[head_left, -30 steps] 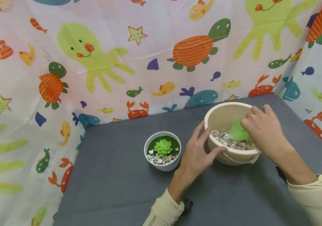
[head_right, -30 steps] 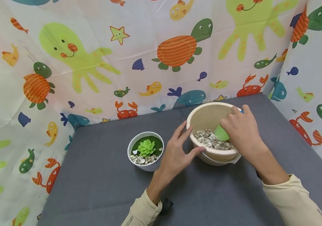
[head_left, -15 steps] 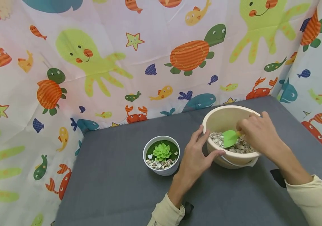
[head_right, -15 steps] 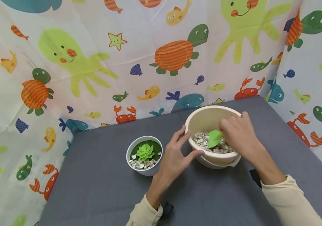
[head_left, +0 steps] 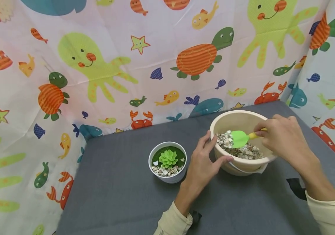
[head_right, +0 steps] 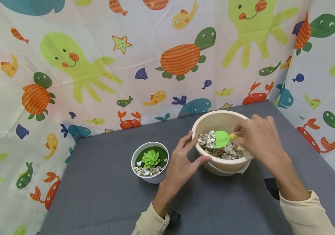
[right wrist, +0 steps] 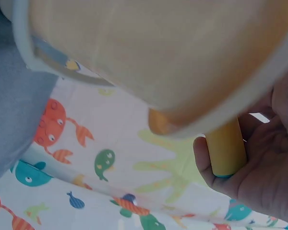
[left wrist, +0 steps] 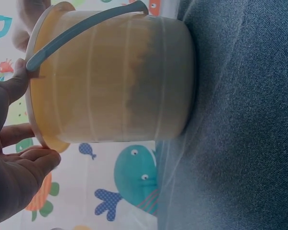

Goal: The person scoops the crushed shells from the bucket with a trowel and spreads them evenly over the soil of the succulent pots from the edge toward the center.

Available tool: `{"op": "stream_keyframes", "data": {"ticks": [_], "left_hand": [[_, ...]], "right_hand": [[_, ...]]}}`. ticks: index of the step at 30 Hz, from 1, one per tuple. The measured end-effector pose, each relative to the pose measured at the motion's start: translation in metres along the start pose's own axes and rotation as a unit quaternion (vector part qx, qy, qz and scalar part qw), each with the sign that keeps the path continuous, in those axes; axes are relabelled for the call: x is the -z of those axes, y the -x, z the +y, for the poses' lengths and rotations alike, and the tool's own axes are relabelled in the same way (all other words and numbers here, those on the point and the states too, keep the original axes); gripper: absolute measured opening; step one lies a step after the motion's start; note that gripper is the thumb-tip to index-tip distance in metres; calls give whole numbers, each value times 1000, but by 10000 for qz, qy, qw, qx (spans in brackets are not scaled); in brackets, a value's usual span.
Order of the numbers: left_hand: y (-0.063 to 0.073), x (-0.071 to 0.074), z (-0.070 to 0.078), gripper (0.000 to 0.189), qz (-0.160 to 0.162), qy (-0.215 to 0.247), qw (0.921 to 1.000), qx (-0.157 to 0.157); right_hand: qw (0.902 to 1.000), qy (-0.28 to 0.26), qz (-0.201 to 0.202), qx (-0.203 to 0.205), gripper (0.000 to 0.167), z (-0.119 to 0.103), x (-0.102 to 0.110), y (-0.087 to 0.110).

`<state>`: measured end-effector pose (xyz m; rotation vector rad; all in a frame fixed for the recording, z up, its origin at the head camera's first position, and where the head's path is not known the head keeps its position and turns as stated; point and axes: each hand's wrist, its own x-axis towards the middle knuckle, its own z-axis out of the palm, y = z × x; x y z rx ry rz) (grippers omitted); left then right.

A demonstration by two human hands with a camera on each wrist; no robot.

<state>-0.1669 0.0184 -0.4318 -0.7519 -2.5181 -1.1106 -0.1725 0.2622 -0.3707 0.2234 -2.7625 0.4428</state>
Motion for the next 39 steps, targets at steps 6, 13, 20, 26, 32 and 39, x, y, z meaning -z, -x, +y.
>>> {"op": "stream_keyframes", "data": {"ticks": [6, 13, 20, 26, 32, 39], "left_hand": [[0, 0, 0, 78, 56, 26, 10000, -6], [-1, -1, 0, 77, 84, 29, 10000, -10], [-1, -1, -2, 78, 155, -1, 9999, -61], [-2, 0, -2, 80, 261, 16, 9996, -56], [-1, 4, -4, 79, 126, -17, 9999, -14], [-1, 14, -6, 75, 77, 82, 9998, -192]], "right_hand": [[9996, -77, 209, -151, 16, 2, 13, 4], [9993, -28, 339, -129, 14, 6, 20, 9], [9989, 144, 362, -244, 11, 4, 26, 11], [9982, 286, 465, -237, 8, 1, 38, 14], [9962, 332, 759, -261, 6, -6, 55, 20], [9940, 309, 1005, -303, 7, -14, 69, 27]]}}
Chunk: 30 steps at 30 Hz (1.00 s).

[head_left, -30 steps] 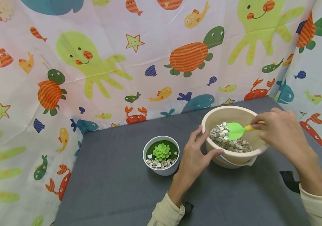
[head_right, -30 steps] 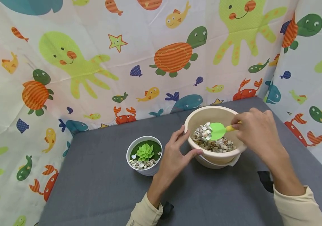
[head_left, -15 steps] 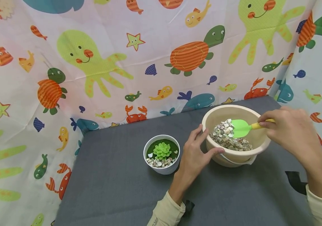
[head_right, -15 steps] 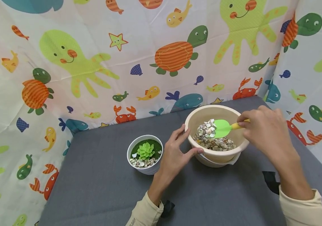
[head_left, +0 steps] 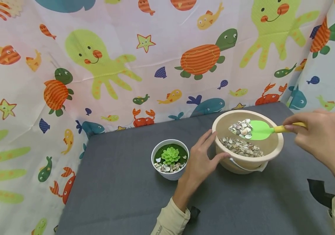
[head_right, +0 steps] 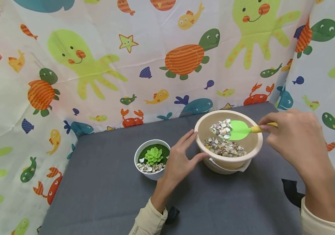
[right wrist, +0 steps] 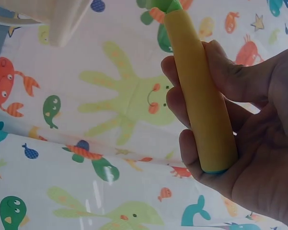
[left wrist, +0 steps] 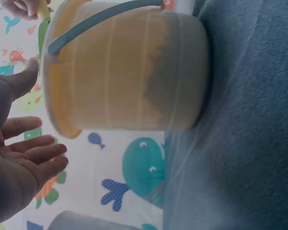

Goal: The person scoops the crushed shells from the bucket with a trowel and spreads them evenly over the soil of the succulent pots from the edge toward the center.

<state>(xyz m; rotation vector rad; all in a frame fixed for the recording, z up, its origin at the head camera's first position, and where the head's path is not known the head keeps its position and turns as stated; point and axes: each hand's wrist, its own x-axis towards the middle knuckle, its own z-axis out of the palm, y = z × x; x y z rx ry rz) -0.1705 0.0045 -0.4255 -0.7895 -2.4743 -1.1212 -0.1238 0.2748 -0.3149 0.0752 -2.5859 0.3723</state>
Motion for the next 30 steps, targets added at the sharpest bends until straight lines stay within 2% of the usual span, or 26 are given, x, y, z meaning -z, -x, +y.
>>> {"op": "stream_keyframes", "data": {"ticks": [5, 12, 16, 25, 30], "left_hand": [[0, 11, 1, 75, 88, -131, 9999, 18], [0, 27, 1, 77, 144, -108, 9998, 33], [2, 31, 1, 77, 117, -105, 9998, 113], [5, 40, -3, 79, 178, -87, 9995, 232], [7, 43, -6, 79, 256, -76, 9993, 264]], "right_hand": [[10000, -29, -72, -27, 6, -4, 4, 2], [9988, -337, 282, 224, 10, -13, 8, 4], [9970, -517, 412, 394, 12, -20, 7, 2], [9956, -739, 343, 465, 12, -34, 4, -4], [9931, -875, 453, 635, 14, -40, 1, -8]]}}
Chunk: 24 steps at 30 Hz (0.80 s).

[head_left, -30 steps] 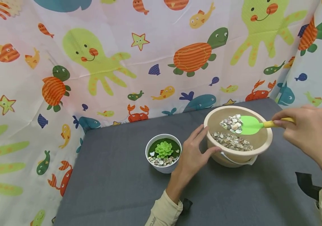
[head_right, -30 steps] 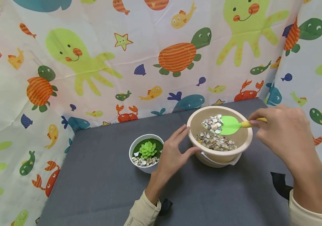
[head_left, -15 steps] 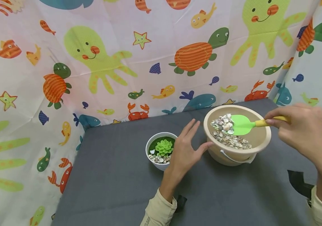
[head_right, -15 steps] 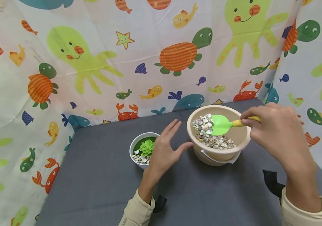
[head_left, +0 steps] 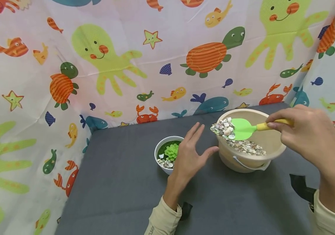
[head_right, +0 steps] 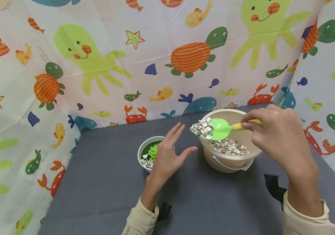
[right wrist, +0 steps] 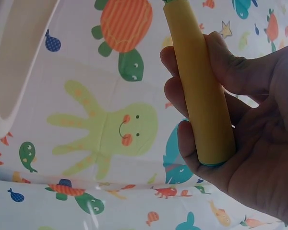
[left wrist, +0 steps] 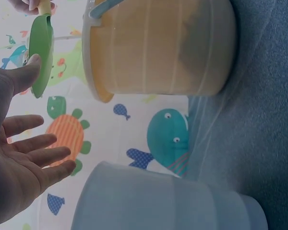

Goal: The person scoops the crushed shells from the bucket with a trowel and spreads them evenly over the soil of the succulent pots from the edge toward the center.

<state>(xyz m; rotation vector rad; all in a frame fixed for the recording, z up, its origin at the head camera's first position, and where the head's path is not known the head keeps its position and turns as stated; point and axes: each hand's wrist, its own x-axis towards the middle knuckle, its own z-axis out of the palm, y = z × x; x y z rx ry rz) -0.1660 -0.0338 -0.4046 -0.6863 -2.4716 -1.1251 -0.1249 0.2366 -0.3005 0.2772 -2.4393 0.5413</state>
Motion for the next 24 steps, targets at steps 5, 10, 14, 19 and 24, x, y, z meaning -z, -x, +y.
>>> {"op": "stream_keyframes", "data": {"ticks": [5, 10, 14, 19, 24], "left_hand": [[2, 4, -4, 79, 56, -57, 9999, 63], [6, 9, -11, 79, 144, -28, 9998, 141], [10, 14, -19, 79, 217, -71, 9995, 196], [15, 21, -28, 79, 289, -171, 9992, 235], [20, 30, -35, 79, 375, -262, 9987, 240]], "right_hand": [[9997, -174, 19, 149, 16, -4, -7, -3], [9993, -278, 13, 240, 17, -9, -13, -6], [9991, -363, -99, 187, 17, -15, -18, -7], [9989, -366, -164, 260, 19, -21, -25, -8], [9983, -439, -278, 260, 20, -27, -30, -10]]}}
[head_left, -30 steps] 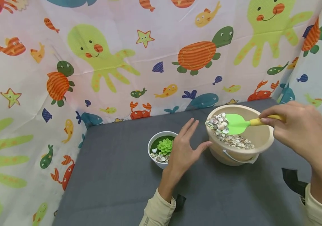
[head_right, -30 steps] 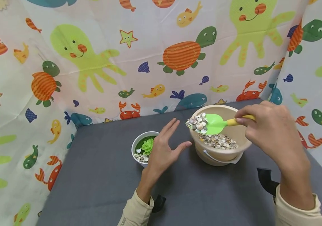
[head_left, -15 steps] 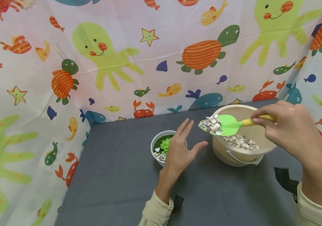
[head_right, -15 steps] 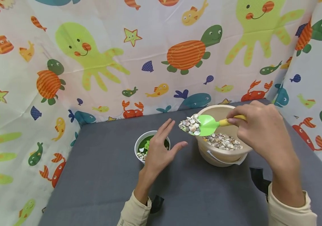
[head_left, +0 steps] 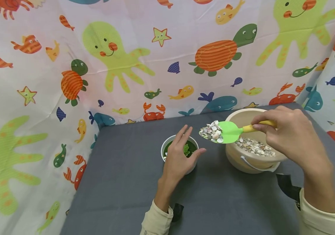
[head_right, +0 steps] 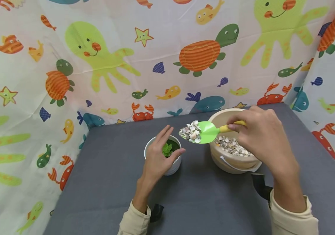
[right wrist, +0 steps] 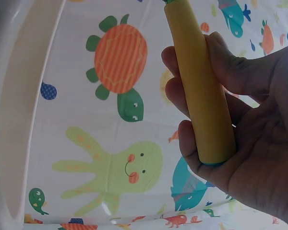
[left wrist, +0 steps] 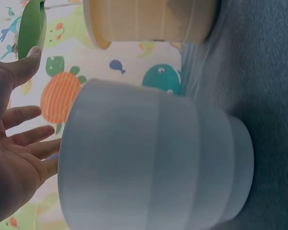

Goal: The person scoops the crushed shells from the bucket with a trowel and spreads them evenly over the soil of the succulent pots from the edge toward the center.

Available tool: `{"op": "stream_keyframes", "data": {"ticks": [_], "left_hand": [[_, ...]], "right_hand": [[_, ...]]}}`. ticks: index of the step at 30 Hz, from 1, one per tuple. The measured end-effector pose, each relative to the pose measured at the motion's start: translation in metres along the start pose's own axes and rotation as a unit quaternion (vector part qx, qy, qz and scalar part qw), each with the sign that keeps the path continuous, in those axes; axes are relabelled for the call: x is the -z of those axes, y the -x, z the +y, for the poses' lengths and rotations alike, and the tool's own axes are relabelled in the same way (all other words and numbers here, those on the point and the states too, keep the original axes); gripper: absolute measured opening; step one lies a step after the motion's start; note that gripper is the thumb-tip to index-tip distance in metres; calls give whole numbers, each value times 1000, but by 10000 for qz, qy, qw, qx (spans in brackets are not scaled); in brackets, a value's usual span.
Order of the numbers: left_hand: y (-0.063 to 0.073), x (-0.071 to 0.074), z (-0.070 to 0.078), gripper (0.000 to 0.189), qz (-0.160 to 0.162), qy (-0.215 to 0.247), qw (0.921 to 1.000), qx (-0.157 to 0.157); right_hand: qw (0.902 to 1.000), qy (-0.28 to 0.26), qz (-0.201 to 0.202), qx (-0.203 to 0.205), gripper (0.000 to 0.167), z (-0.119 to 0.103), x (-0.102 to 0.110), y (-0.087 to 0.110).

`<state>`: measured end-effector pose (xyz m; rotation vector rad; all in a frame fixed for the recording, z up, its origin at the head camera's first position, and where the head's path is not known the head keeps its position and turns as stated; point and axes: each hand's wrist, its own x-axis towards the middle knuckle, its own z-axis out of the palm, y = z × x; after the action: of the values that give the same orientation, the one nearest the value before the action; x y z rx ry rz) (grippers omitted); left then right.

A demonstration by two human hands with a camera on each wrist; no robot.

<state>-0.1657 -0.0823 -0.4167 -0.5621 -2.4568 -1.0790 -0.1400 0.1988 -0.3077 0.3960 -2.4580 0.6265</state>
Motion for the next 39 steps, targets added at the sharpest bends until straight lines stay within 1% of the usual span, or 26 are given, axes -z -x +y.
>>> {"op": "stream_keyframes", "data": {"ticks": [4, 8, 14, 18, 23, 26, 30, 36, 39], "left_hand": [[3, 7, -8, 78, 12, 81, 9999, 70], [9, 12, -21, 78, 30, 95, 9998, 146], [17, 19, -40, 78, 98, 111, 9995, 277], [20, 23, -47, 78, 83, 135, 9992, 371], [24, 29, -52, 80, 21, 29, 9989, 470], [27, 31, -56, 85, -136, -67, 9980, 621], [30, 33, -61, 93, -454, -61, 9947, 922], [35, 35, -71, 107, -820, 242, 9881, 1282], [36, 35, -77, 114, -1014, 428, 9830, 1471]], "right_hand": [[9999, -49, -114, -67, 21, -3, -3, -1], [9996, -198, -205, -86, 22, -6, -8, -2], [9986, -457, -271, 77, 28, -10, -17, -4], [9974, -596, -275, 290, 29, -14, -24, -6], [9975, -552, -303, 319, 28, -17, -31, -9], [9971, -596, -286, 380, 28, -19, -36, -10], [9969, -540, -282, 496, 26, -22, -43, -12], [9959, -535, -428, 597, 19, -31, -61, -16], [9951, -587, -597, 524, 19, -38, -71, -18]]}}
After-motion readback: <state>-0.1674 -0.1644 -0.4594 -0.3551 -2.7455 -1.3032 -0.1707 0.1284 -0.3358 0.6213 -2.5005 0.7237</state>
